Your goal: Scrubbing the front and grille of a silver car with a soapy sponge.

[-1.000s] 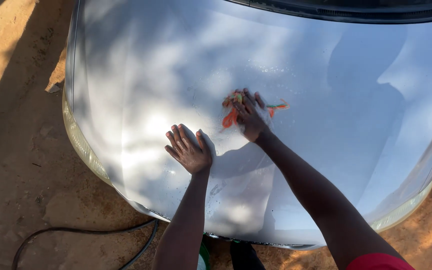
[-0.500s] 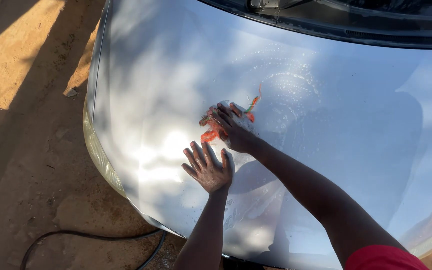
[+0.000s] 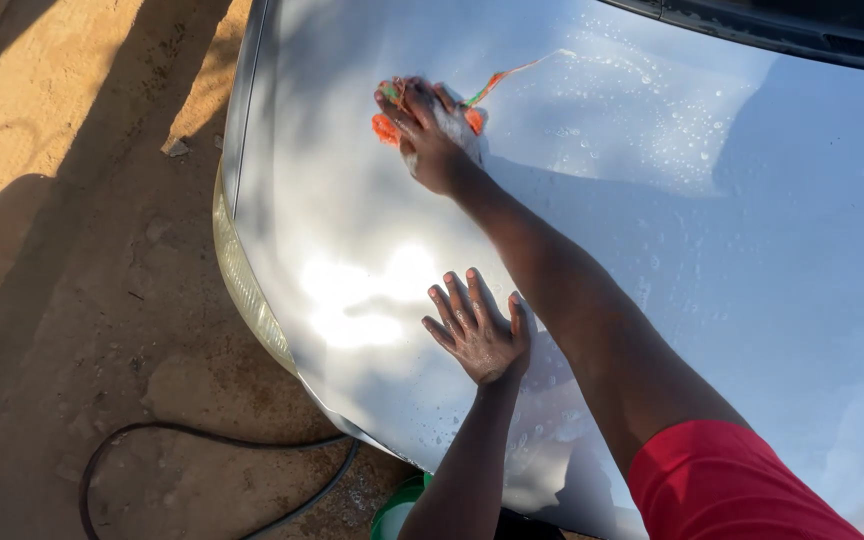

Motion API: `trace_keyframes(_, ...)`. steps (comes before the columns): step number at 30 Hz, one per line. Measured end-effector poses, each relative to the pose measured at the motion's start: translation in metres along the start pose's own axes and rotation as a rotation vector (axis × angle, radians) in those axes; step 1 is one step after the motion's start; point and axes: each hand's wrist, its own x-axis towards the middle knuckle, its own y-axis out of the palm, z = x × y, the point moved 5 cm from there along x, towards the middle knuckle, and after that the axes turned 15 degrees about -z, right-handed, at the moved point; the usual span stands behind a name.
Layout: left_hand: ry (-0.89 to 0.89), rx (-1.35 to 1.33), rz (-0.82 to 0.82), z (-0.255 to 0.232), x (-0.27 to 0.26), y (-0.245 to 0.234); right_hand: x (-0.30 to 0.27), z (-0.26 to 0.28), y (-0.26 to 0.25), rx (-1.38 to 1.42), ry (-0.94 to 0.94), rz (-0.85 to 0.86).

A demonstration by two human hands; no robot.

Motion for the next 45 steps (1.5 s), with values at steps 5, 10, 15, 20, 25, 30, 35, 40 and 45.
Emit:
trace_keyframes(5, -0.012, 0.006, 0.101, 0.008, -0.003, 0.009, -0.092, 0.049, -0.069, 0.109, 0.055, 0.251)
trace_keyframes(10, 0.019, -0.015, 0.082, 0.001, -0.003, 0.006, -0.131, -0.087, -0.196, -0.189, 0.415, 0.086)
trace_keyframes(15, 0.012, -0.027, 0.009, 0.007, -0.006, 0.015, -0.145, -0.145, -0.235, -0.499, 0.529, -0.200)
trace_keyframes(20, 0.121, 0.027, -0.009, 0.012, -0.006, 0.013, -0.190, 0.008, -0.229, -0.138, 0.312, 0.019)
trace_keyframes(25, 0.228, -0.020, 0.068, -0.023, 0.009, 0.024, -0.241, -0.035, -0.290, -0.139, 0.386, 0.087)
trace_keyframes(30, 0.491, -0.103, 0.115, -0.102, 0.033, 0.048, -0.291, -0.212, -0.358, -0.563, 0.900, -0.493)
trace_keyframes(35, 0.584, -0.129, 0.080, -0.152, 0.041, 0.066, -0.234, -0.152, -0.334, -0.379, 0.602, -0.211)
trace_keyframes(40, 0.630, -0.085, 0.128, -0.160, 0.046, 0.070, -0.260, -0.227, -0.375, -0.379, 0.626, -0.190)
trace_keyframes(45, 0.609, -0.056, 0.170, -0.158, 0.045, 0.073, -0.242, -0.300, -0.366, -0.687, 0.941, -0.360)
